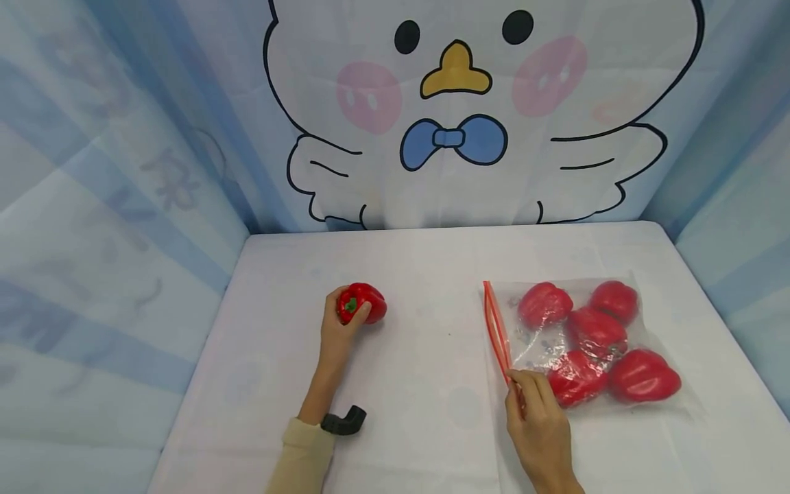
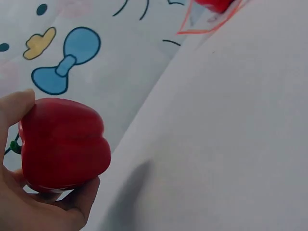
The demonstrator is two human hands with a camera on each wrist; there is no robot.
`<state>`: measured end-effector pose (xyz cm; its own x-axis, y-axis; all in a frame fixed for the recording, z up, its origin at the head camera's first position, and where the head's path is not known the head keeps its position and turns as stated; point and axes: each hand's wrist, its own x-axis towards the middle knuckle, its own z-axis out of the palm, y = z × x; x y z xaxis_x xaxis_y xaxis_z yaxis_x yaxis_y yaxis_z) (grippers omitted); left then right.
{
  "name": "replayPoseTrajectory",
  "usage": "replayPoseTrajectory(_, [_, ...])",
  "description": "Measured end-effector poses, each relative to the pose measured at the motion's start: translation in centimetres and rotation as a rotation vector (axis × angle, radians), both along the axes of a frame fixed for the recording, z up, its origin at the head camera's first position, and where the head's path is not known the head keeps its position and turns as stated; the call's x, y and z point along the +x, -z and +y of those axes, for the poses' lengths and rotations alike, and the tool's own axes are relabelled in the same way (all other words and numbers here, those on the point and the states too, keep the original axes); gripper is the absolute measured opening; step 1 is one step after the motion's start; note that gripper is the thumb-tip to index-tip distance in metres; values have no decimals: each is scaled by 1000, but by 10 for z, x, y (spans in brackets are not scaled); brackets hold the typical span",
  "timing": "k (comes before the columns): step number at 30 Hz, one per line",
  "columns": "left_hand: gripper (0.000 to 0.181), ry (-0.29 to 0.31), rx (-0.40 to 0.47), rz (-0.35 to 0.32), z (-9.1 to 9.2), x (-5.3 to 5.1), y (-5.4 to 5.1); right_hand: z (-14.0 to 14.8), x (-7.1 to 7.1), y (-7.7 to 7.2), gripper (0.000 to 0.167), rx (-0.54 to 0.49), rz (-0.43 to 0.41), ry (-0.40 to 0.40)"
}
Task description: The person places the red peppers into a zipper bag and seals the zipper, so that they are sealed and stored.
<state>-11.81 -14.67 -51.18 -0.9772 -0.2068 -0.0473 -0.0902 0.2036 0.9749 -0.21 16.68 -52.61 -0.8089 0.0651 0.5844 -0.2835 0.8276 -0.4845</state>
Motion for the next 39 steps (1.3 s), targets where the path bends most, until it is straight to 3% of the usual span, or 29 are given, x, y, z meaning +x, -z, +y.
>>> replayPoseTrajectory(9, [64, 97, 60, -5, 38, 11, 7, 0, 0, 1, 43, -16, 21, -12])
replayPoseTrajectory(20, [62, 234, 173, 2, 78, 13, 15, 1, 1, 1, 33, -40, -35, -15])
replayPoseTrajectory(28, [58, 326, 263, -16, 108, 16, 18, 1, 1, 2, 32, -42, -31, -19])
replayPoseTrajectory(39, [59, 383, 311, 10, 129, 22, 23, 2, 0, 2, 32, -51, -26, -32])
